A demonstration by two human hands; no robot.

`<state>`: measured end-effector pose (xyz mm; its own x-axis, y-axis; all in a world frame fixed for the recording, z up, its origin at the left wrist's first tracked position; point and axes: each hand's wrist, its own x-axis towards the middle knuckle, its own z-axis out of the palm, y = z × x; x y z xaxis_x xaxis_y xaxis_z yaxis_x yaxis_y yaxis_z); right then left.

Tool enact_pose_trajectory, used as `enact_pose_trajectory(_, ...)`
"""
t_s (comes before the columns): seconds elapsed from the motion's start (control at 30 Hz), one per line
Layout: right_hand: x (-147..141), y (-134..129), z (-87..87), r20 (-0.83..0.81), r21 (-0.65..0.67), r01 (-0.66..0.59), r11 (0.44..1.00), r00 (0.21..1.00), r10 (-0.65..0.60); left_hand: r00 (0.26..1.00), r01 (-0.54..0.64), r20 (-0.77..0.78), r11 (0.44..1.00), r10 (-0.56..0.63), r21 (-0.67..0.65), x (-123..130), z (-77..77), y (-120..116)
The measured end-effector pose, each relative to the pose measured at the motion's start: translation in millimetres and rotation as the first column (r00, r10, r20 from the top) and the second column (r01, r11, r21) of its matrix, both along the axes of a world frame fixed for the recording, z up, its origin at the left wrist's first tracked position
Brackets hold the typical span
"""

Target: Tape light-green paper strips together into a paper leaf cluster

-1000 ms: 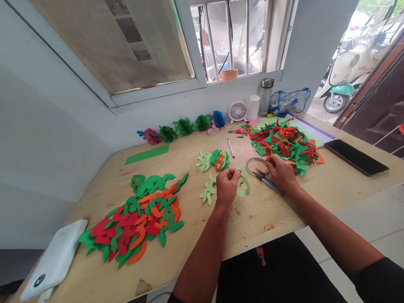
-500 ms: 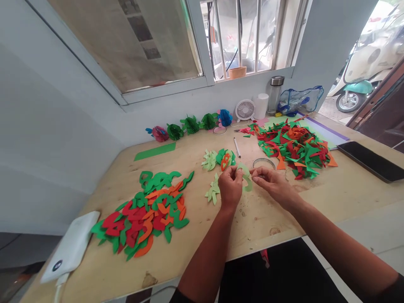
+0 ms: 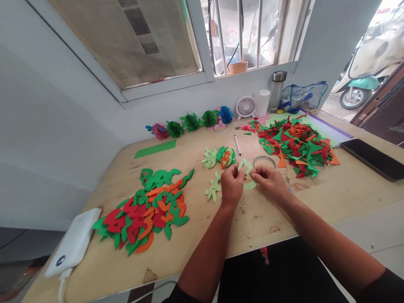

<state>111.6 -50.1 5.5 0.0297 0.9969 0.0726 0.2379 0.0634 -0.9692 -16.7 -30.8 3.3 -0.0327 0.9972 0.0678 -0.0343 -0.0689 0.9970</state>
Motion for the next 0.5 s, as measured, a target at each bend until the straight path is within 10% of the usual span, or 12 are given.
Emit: enact_pose_trajectory(0.5,7.0,-2.0,5.6,-0.16,-0.025,-0.008,1.0,0.987,0.004,0.993,0.105,0.065,0.983,-0.096,-0.152,1.8,8.3,-5.7)
